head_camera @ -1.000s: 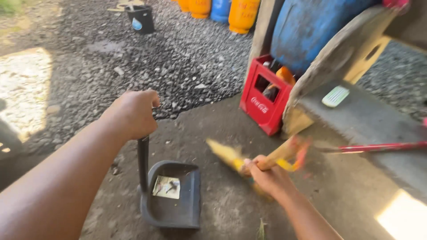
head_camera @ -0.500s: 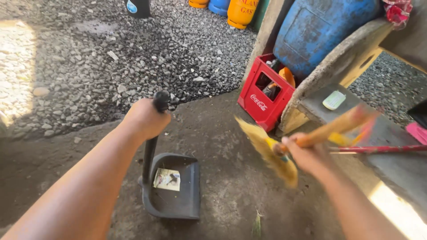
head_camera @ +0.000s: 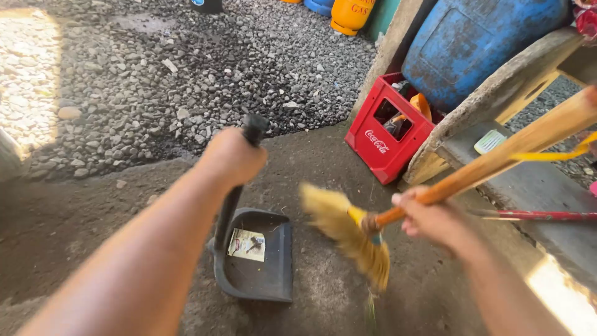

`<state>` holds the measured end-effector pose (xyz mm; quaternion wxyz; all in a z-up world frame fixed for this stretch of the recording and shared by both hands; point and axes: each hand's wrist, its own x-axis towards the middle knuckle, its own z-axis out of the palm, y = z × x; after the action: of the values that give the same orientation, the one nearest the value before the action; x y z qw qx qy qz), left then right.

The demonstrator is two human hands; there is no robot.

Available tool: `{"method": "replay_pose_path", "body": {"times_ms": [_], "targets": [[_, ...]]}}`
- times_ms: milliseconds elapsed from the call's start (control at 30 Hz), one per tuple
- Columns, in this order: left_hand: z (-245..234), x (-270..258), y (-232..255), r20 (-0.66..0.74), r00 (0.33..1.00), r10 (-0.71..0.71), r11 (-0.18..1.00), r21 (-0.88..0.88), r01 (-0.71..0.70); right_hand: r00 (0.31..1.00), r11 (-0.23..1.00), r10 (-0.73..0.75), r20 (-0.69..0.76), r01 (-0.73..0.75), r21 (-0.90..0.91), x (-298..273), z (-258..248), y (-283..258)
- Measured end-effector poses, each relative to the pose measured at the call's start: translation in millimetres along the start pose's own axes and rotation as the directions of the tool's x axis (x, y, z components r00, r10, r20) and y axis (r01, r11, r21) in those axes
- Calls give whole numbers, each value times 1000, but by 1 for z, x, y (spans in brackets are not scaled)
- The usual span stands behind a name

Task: Sweeping dirt into a dustpan and organizing plastic bottles in an outdoor storage area.

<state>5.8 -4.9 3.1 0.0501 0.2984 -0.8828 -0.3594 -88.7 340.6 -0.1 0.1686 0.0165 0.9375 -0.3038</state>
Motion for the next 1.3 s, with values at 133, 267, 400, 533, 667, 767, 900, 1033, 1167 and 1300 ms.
{"method": "replay_pose_path", "body": {"times_ms": [133, 267, 400, 533, 667, 767, 900, 1033, 1167, 1300], "targets": [[-34, -20, 7, 79, 988, -136, 989, -53, 140, 983, 978, -182, -24, 184, 99, 13, 3, -10], [-28, -16, 3, 35, 996, -86, 996, -5, 86, 798, 799, -601, 38, 599, 53, 58, 47, 10], [-10, -21, -5, -70, 995, 72, 995, -68, -76, 824, 866, -493, 281, 431, 253, 62, 87, 30], [-10, -23, -6, -68, 994, 88, 993, -75, -93, 412, 420, -834, 366, 905, -61, 38, 72, 45], [-15, -25, -3, 5, 1000, 18, 996, -91, -18, 655, 635, -670, 350, 749, -187, 14, 14, 59], [-12, -14, -12, 6, 1000, 6, 999, -41, -6, 873, 828, -444, 202, 486, -280, 8, -25, 94], [-15, -7, -23, 19, 1000, -16, 999, -32, 17, 834, 805, -551, 31, 541, -243, 41, -26, 190], [-13, -3, -29, 6, 1000, 6, 999, 40, -6, 531, 555, -832, -162, 796, -243, 11, 1, 183], [-8, -5, -20, 36, 999, 3, 1000, 2, -3, 975, 883, -149, -163, 58, -465, 20, 39, 160], [1, -1, -17, 15, 998, 65, 997, -30, -64, 999, 965, 39, 4, -36, -259, -12, 65, 79]]}}
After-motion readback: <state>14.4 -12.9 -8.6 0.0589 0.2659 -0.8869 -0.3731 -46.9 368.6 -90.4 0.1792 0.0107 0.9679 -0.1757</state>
